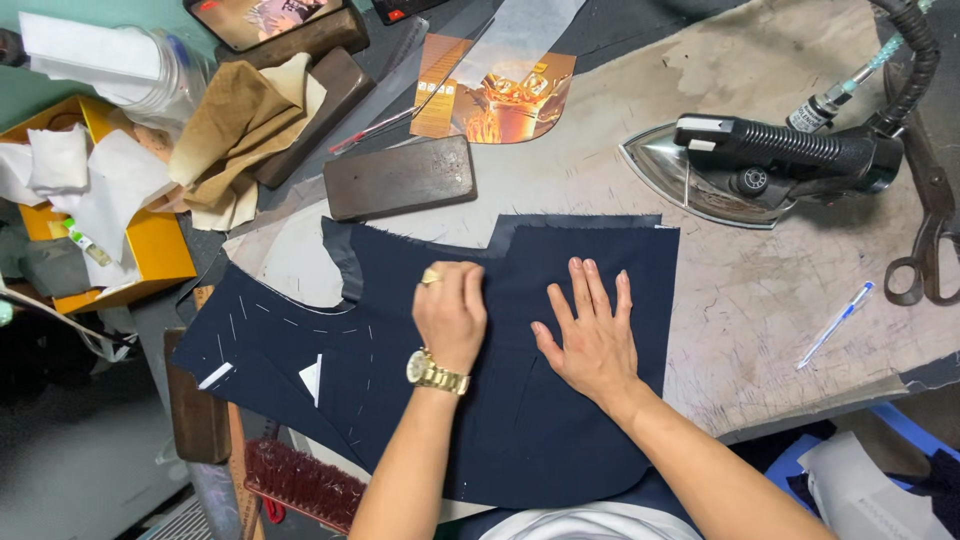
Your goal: The person cuts dark blue fabric with large shears along a marked line, marks a piece of fabric with chalk, and trims threads using small nippers.
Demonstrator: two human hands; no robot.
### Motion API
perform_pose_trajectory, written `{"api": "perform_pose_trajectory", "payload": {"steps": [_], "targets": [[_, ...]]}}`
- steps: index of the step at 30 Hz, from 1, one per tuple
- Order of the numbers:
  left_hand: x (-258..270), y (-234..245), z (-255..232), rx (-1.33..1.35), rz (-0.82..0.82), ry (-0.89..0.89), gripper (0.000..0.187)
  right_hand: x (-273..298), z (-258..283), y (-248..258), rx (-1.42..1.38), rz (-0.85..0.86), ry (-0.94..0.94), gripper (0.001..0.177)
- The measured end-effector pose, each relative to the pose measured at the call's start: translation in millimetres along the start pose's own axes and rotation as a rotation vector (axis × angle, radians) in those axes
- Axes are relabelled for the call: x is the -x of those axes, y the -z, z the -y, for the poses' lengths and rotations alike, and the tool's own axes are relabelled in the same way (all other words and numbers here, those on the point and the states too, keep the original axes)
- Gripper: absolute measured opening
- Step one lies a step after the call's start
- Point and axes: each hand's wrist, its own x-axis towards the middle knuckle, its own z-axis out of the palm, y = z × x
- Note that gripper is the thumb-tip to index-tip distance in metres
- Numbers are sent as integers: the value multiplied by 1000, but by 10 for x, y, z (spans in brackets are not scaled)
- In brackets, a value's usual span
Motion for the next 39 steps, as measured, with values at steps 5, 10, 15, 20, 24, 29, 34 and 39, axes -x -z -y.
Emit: {"api": "perform_pose_trajectory", "payload": {"steps": [5, 10, 15, 20, 24, 29, 34, 39], "targets": [[9, -317, -146, -330, 12, -173, 21, 24, -19, -7, -12, 23, 4, 55], [-51, -144, 297, -116, -108, 0, 17, 2, -19, -1, -4, 17, 5, 55], [45, -209, -208, -143, 67, -200, 15, 12, -24, -5, -6, 20, 7, 55], [-9, -324, -231, -108, 23, -62, 13, 24, -25, -2, -13, 50, -2, 55], [2, -133, 75, 21, -181, 134, 14, 39, -23, -9, -22, 59, -8, 56], [54, -185, -288, -244, 40, -64, 19, 20, -31, 8, -17, 51, -1, 55], [4, -267, 9, -82, -97, 56, 17, 27, -32, -21, -26, 41, -2, 55], [-56, -92, 158, 78, -257, 165, 20, 12, -24, 0, -22, 54, -2, 56]]}}
